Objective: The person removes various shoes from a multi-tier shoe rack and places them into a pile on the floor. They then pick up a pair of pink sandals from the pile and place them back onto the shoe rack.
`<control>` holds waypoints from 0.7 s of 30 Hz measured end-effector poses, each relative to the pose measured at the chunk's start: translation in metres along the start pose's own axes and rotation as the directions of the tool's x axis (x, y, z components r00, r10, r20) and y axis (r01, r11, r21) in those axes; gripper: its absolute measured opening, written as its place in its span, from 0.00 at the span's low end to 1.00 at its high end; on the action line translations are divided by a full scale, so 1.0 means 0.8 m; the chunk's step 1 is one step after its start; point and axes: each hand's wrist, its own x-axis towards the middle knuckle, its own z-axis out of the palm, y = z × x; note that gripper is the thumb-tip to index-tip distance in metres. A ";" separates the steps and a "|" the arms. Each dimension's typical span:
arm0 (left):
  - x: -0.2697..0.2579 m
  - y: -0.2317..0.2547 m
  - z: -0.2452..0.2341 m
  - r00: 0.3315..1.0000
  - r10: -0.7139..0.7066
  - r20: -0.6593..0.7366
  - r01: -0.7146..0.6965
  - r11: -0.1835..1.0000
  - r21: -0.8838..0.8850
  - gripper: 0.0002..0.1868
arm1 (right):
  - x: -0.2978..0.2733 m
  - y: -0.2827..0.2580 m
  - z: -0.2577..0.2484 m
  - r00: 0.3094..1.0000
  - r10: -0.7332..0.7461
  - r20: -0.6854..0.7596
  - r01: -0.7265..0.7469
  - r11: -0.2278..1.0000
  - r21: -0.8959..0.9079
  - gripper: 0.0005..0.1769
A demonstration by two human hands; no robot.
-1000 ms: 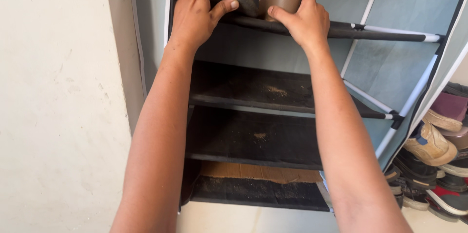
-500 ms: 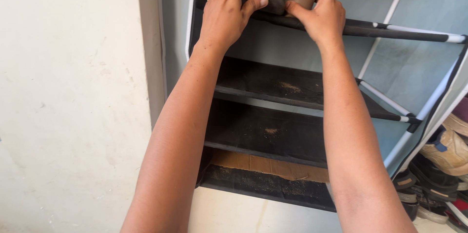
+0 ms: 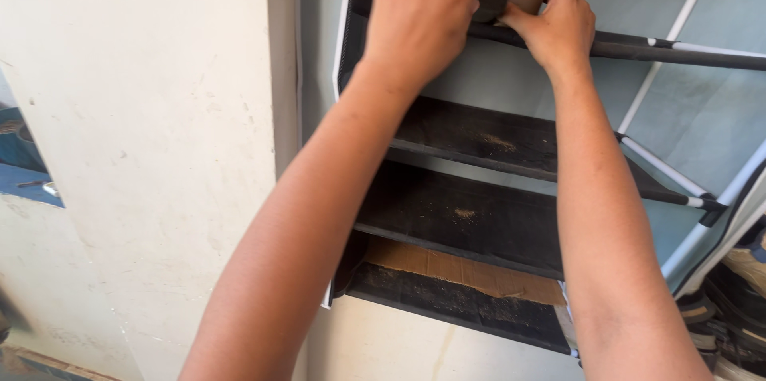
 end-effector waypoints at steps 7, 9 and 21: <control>0.003 0.002 0.027 0.999 0.042 -0.014 -0.038 0.980 0.196 0.35 | 0.012 0.006 -0.008 0.997 0.072 -0.028 -0.069 0.991 0.114 0.34; 0.004 0.002 0.030 0.999 0.044 -0.021 -0.039 0.977 0.211 0.35 | 0.013 0.004 -0.012 0.997 0.019 -0.077 -0.012 0.995 0.097 0.34; 0.000 0.005 0.028 0.999 0.031 0.016 -0.033 0.984 0.174 0.22 | 0.005 -0.044 -0.072 0.940 -0.291 -0.178 0.316 0.939 0.138 0.18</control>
